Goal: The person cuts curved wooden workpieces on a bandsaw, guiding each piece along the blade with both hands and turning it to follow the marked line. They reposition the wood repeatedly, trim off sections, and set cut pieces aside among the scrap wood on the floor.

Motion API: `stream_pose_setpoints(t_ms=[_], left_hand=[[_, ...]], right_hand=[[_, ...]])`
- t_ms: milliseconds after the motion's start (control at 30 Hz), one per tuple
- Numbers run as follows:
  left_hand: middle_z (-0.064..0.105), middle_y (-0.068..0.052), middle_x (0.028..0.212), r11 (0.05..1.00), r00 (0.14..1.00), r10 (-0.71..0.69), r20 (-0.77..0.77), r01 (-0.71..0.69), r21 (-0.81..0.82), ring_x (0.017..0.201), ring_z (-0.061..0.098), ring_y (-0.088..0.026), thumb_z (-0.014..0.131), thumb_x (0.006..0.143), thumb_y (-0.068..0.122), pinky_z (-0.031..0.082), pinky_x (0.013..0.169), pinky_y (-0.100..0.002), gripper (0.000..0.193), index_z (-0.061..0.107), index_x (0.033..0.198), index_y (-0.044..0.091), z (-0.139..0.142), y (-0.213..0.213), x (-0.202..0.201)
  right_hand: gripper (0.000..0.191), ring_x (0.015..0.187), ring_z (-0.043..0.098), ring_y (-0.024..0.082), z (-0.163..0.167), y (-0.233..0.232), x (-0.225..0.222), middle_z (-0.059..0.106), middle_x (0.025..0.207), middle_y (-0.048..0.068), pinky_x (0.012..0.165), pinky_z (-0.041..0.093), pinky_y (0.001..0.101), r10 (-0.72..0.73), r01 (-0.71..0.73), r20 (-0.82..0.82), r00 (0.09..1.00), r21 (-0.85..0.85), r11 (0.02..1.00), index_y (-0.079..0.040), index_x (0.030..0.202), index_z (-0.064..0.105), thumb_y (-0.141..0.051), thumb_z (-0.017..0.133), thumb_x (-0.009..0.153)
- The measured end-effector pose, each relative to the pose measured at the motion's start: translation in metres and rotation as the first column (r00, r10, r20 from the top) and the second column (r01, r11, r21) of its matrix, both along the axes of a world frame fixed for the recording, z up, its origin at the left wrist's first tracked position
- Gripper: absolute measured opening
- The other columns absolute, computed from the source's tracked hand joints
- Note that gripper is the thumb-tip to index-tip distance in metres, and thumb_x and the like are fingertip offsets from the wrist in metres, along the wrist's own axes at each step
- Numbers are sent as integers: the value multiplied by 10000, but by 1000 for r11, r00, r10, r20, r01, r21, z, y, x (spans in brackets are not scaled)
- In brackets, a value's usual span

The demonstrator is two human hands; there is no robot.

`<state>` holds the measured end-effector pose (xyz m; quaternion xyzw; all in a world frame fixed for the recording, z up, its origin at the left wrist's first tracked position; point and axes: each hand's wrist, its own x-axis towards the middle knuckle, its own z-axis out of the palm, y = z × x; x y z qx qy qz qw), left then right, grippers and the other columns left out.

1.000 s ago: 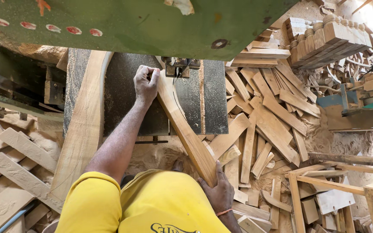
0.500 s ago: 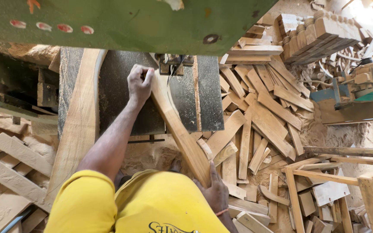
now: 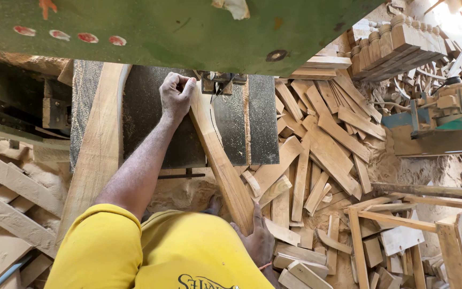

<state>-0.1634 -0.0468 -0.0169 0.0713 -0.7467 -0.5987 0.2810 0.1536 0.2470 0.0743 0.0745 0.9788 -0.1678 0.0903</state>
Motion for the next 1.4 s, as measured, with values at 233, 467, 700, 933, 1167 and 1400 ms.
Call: stream_pose_setpoints(t_ms=[233, 467, 700, 933, 1167, 1400], left_hand=[[566, -3, 839, 1000, 1000, 3, 10, -4, 29, 723, 539, -95, 811, 941, 169, 499, 622, -271, 243, 659, 774, 79, 3, 0, -6], [577, -8, 846, 999, 999, 25, 24, -26, 32, 737, 556, -99, 831, 919, 188, 517, 643, -277, 245, 664, 769, 88, 1, 0, -12], [615, -5, 860, 997, 997, 80, -12, -80, -11, 779, 594, -96, 854, 900, 201, 543, 687, -280, 272, 639, 770, 98, -11, 0, -20], [615, -5, 847, 995, 994, 90, 56, -92, 47, 743, 589, -95, 865, 873, 252, 535, 647, -278, 289, 642, 757, 109, -8, 1, -22], [607, -11, 849, 991, 994, 93, 53, -98, 87, 740, 592, -105, 872, 871, 273, 536, 656, -286, 294, 654, 767, 105, 0, 3, -21], [598, -13, 844, 993, 993, 104, 63, -107, 57, 732, 587, -106, 851, 882, 274, 542, 641, -289, 288, 644, 766, 109, 8, 1, -17]], right_hand=[[1087, 938, 770, 368, 3, -18, 2, 690, 1149, 257, 840, 635, 458, -155, 156, 175, 972, 7, 988, -128, 1622, 305, -591, 754, 747], [1077, 1014, 733, 389, 1, -23, 1, 671, 1191, 286, 830, 621, 481, -57, 56, 46, 997, 4, 998, -48, 1595, 309, -553, 780, 768], [1053, 1096, 685, 421, 7, -30, 2, 603, 1278, 324, 871, 601, 504, -64, 64, 103, 993, 3, 998, -11, 1594, 269, -512, 782, 822], [1084, 1078, 710, 389, 13, -34, 0, 606, 1317, 284, 889, 609, 460, -103, 107, 98, 990, -29, 994, -64, 1609, 285, -517, 803, 772], [1040, 1022, 724, 382, 2, -30, 3, 661, 1284, 245, 847, 595, 471, -43, 46, -54, 998, 52, 998, -65, 1537, 343, -541, 830, 750], [1075, 982, 736, 367, -14, -15, -2, 684, 1228, 238, 868, 598, 453, -41, 43, -27, 999, 65, 997, -84, 1562, 335, -580, 823, 742]])
